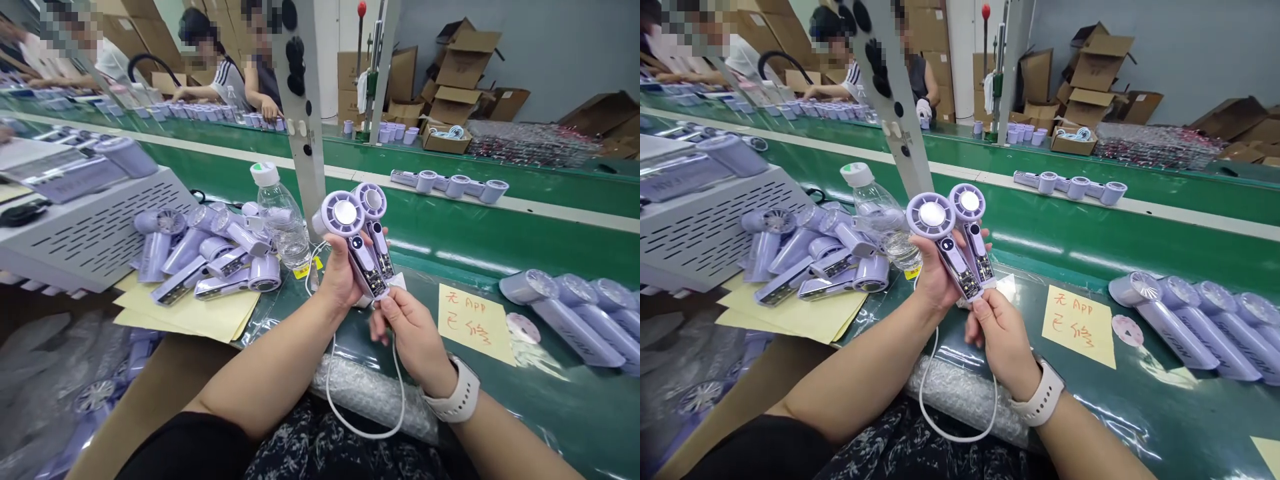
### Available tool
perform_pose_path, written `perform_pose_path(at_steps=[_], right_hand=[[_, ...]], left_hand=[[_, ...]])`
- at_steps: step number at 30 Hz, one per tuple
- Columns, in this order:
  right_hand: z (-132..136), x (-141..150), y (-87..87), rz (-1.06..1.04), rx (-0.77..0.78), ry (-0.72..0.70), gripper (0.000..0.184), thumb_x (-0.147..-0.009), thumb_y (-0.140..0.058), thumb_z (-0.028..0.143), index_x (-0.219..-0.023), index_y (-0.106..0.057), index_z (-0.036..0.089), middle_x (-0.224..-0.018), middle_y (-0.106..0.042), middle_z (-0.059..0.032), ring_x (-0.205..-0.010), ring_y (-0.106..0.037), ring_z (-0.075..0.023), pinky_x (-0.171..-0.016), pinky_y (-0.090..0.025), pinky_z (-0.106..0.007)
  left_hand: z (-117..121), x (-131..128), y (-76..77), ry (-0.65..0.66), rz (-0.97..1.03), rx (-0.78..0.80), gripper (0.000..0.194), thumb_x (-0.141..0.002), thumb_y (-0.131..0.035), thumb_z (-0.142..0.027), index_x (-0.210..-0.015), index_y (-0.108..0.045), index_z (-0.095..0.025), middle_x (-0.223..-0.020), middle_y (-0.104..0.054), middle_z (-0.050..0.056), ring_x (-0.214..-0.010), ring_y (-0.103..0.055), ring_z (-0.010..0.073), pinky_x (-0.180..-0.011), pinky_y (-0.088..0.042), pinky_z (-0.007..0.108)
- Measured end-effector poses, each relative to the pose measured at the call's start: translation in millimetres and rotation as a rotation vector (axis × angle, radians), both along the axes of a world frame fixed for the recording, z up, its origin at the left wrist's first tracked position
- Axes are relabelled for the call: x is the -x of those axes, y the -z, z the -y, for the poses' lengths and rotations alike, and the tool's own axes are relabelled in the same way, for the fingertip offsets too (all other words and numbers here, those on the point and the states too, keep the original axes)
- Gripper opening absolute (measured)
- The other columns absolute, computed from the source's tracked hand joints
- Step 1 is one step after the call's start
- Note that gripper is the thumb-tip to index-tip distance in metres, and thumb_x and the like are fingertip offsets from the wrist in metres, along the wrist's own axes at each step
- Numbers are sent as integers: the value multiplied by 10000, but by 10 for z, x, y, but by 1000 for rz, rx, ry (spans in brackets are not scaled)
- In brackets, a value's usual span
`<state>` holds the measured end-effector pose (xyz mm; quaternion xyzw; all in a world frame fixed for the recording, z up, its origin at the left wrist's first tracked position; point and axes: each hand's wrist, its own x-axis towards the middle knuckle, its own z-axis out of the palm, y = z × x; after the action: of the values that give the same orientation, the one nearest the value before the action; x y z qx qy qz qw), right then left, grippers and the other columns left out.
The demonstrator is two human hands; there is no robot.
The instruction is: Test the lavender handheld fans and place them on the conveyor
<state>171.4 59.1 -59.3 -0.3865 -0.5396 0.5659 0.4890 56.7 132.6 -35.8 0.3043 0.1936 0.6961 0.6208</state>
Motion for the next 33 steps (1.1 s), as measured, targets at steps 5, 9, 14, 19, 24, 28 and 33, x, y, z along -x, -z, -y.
perform_pose_path(at_steps=[5,9,14,19,24,28,33], right_hand=[[24,-88,-35,206,-275,45,324,-1065,-562,475,-896,-678,224,-871,-656,-14,-803,-591,-167,-733,-466,-283],[44,-79,-9,221,-313,49,293,-1078,-537,390,-872,-662,223,-849,-642,-3,-771,-584,-160,-706,-455,-271],[43,-62,9,227,-384,69,262,-1073,-524,329,-869,-650,225,-839,-621,1,-759,-565,-160,-692,-439,-269],[33,-62,-8,224,-501,25,239,-1076,-486,287,-919,-658,231,-956,-662,-28,-929,-619,-191,-842,-473,-303],[-6,-84,43,183,-309,72,274,-1079,-531,381,-887,-664,237,-919,-699,-22,-884,-622,-197,-839,-464,-321],[-9,-128,68,142,-146,49,374,-1051,-586,503,-808,-652,226,-731,-685,6,-733,-604,-179,-740,-438,-309],[-27,-191,15,112,-74,4,458,-1026,-592,606,-776,-612,222,-518,-554,63,-547,-484,-141,-636,-370,-297]], left_hand=[[45,20,-39,104,110,33,760,-588,-732,-927,-699,-580,-191,-1034,-751,68,-1056,-736,295,-825,-609,386],[64,26,-60,113,103,52,756,-583,-753,-913,-709,-564,-192,-1100,-743,79,-1153,-708,324,-876,-611,416],[67,38,-64,157,85,-12,741,-600,-754,-904,-704,-577,-192,-1083,-741,70,-1105,-721,288,-866,-614,381],[40,72,-86,169,159,5,716,-580,-803,-865,-713,-590,-195,-1050,-758,53,-922,-736,209,-816,-629,341],[56,112,-136,189,160,-5,716,-567,-802,-872,-697,-586,-201,-1028,-755,51,-946,-748,236,-810,-641,368],[135,115,-188,187,36,-107,735,-612,-719,-924,-667,-588,-202,-1123,-742,115,-1180,-696,355,-862,-637,427],[161,92,-198,68,-4,-91,742,-648,-657,-951,-651,-599,-211,-1124,-739,130,-1256,-646,417,-858,-627,434]])
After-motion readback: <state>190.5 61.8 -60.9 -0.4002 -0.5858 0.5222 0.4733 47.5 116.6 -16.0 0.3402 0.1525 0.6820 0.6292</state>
